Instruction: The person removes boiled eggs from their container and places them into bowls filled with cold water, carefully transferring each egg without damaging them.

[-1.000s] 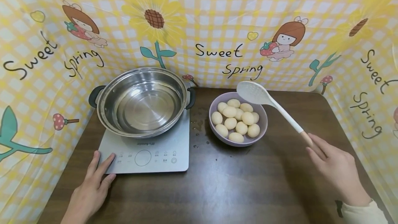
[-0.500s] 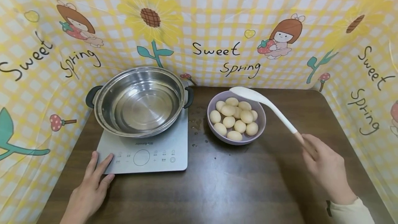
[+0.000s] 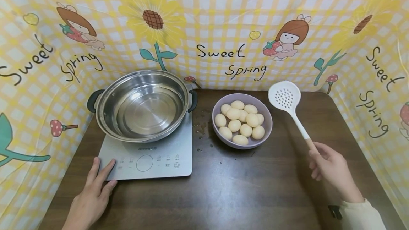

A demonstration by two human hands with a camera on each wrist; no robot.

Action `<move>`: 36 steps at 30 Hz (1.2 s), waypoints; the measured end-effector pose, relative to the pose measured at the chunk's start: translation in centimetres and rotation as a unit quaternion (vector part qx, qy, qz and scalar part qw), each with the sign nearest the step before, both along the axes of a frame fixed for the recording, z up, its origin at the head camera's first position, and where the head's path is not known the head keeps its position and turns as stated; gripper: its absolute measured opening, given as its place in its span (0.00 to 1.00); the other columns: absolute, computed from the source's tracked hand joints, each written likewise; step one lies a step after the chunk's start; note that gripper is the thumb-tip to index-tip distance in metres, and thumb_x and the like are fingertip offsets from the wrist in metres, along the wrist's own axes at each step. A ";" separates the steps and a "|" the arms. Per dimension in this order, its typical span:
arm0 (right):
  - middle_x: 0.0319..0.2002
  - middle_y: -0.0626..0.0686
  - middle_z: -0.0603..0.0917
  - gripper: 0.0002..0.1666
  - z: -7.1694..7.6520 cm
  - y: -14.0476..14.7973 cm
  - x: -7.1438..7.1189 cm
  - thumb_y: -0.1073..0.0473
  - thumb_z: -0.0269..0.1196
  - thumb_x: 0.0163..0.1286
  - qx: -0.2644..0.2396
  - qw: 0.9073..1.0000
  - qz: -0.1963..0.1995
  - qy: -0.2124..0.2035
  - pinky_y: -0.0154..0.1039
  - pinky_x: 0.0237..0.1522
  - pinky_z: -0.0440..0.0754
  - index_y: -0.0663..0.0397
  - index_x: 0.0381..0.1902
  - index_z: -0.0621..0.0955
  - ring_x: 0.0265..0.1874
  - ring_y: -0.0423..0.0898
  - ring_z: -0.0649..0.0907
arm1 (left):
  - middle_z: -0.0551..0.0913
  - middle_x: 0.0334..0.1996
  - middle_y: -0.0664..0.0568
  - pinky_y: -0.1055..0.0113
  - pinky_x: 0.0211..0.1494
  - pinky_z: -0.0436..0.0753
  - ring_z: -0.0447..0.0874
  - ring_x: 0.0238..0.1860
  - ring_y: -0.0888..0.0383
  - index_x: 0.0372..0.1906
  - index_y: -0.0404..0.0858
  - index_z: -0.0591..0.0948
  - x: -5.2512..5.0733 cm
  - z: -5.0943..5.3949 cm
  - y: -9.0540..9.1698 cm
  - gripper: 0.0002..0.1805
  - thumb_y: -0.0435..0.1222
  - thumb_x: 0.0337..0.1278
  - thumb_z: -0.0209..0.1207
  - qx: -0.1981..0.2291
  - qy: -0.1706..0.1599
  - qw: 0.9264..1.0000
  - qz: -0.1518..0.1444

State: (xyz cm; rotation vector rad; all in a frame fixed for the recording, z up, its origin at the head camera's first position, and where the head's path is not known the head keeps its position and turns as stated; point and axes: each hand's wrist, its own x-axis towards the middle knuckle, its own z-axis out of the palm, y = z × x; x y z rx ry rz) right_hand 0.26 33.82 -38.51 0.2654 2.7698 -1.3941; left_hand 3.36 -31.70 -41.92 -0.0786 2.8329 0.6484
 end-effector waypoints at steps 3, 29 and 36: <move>0.23 0.60 0.81 0.31 -0.8 0.4 -0.4 0.53 0.51 0.83 -0.041 0.998 -0.018 -0.041 0.46 0.17 0.82 0.75 0.68 0.66 0.13 0.52 0.82 | 0.23 0.79 0.41 0.27 0.39 0.72 0.61 0.61 0.15 0.83 0.47 0.46 0.0 0.0 0.0 0.35 0.51 0.81 0.41 0.000 0.000 1.000 0.000; 0.16 0.49 0.75 0.25 -3.1 -0.5 -2.4 0.44 0.48 0.79 0.298 0.939 0.092 -0.144 0.50 0.20 0.73 0.58 0.30 0.72 0.18 0.51 0.78 | 0.23 0.79 0.42 0.29 0.38 0.72 0.62 0.60 0.15 0.83 0.49 0.46 -0.3 0.2 -0.3 0.35 0.52 0.81 0.41 -0.003 -0.001 1.000 0.000; 0.24 0.59 0.76 0.33 -1.6 -2.0 -2.8 0.35 0.58 0.74 0.316 0.947 0.058 -0.026 0.56 0.19 0.73 0.63 0.39 0.74 0.23 0.61 0.80 | 0.37 0.78 0.29 0.23 0.48 0.66 0.59 0.60 0.13 0.82 0.45 0.52 -1.1 1.6 -0.9 0.37 0.50 0.78 0.50 -0.043 0.024 0.998 -0.027</move>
